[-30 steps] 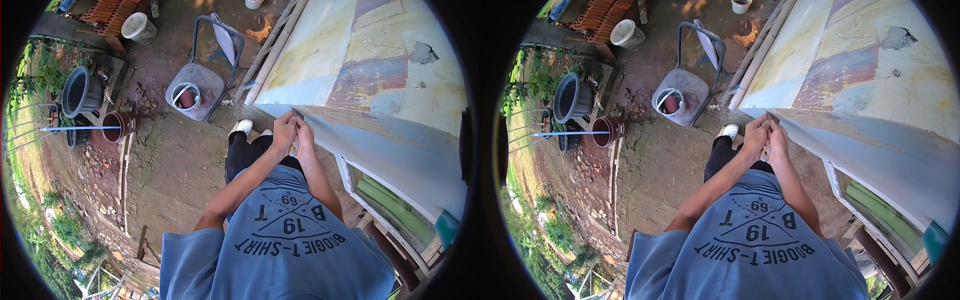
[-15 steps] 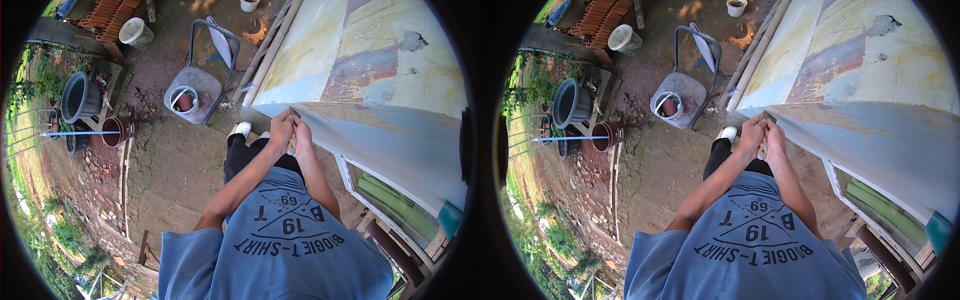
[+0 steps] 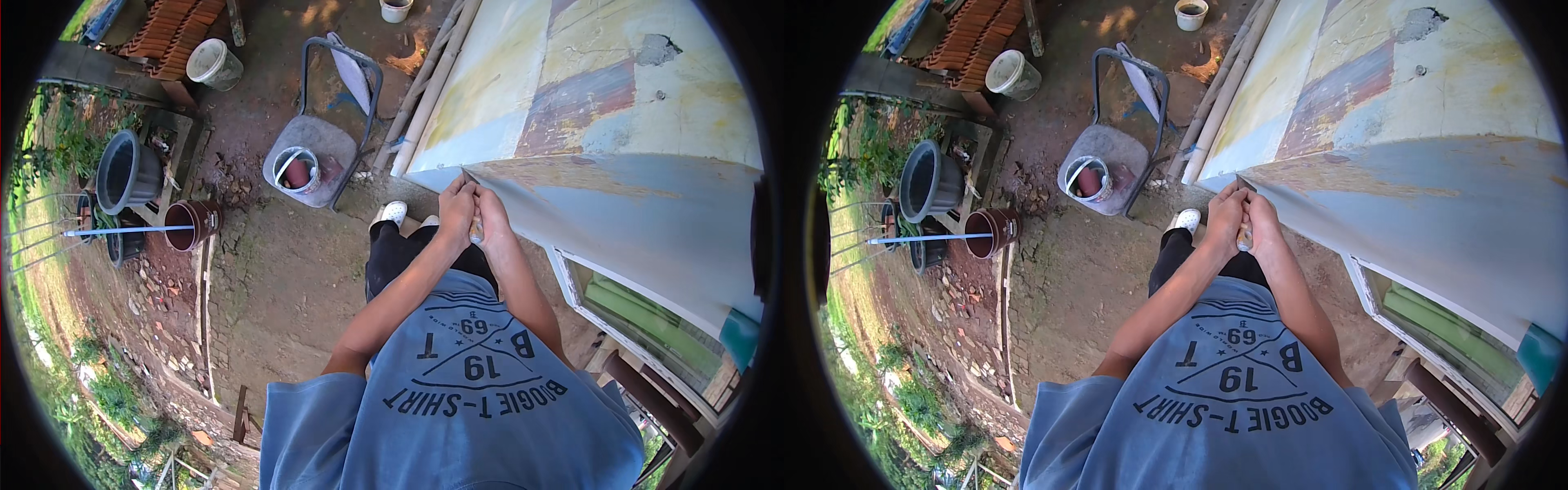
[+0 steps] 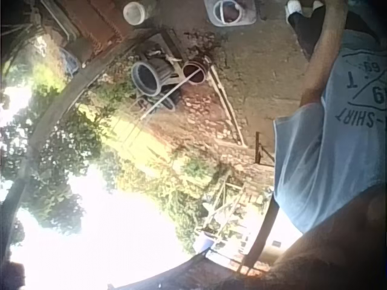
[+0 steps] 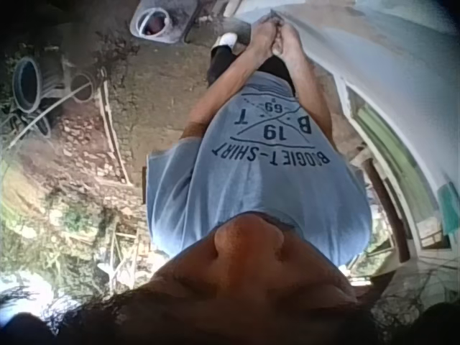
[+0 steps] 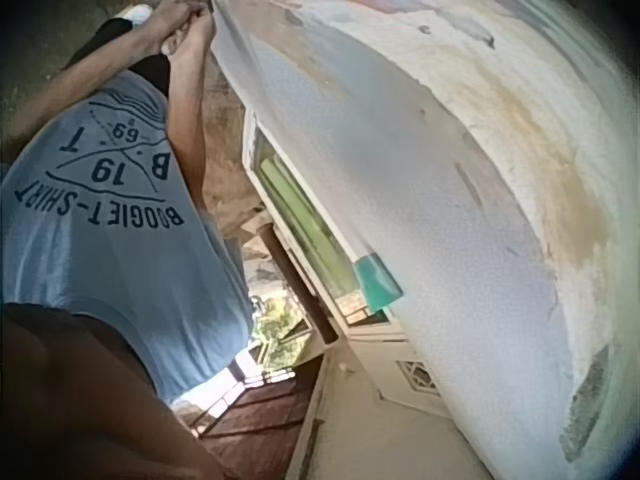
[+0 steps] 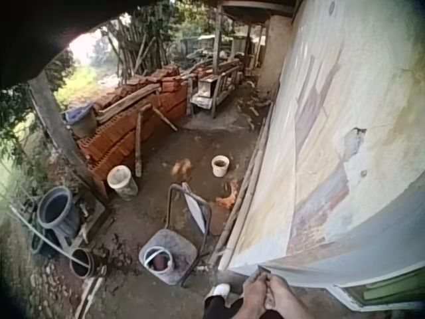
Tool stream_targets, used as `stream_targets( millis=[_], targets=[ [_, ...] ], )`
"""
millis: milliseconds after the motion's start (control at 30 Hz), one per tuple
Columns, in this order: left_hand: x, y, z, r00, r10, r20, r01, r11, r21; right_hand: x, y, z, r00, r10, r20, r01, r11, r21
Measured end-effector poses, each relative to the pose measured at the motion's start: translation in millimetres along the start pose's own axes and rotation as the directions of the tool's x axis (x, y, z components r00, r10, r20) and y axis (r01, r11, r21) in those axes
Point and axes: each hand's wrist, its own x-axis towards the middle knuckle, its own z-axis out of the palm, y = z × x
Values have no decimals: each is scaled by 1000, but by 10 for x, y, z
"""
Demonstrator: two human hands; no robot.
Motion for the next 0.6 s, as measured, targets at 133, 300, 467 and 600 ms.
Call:
stream_targets(
  millis=[133, 300, 467, 600],
  targets=[
    [182, -10, -51, 1000, 25, -16, -25, 1000, 17, 252, 63, 9, 1000, -25, 8, 25, 1000, 6],
    [117, -42, -119, 998, 36, 51, -40, 996, 82, 57, 89, -2, 994, -55, -96, 61, 997, 55],
    [59, 42, -103, 1000, 21, 18, -23, 995, 96, 98, 88, 119, 998, -62, -23, 63, 997, 39],
    [284, 48, -191, 998, 62, 2, -62, 991, 118, 245, 135, 41, 997, -57, -47, 57, 998, 1]
  ],
)
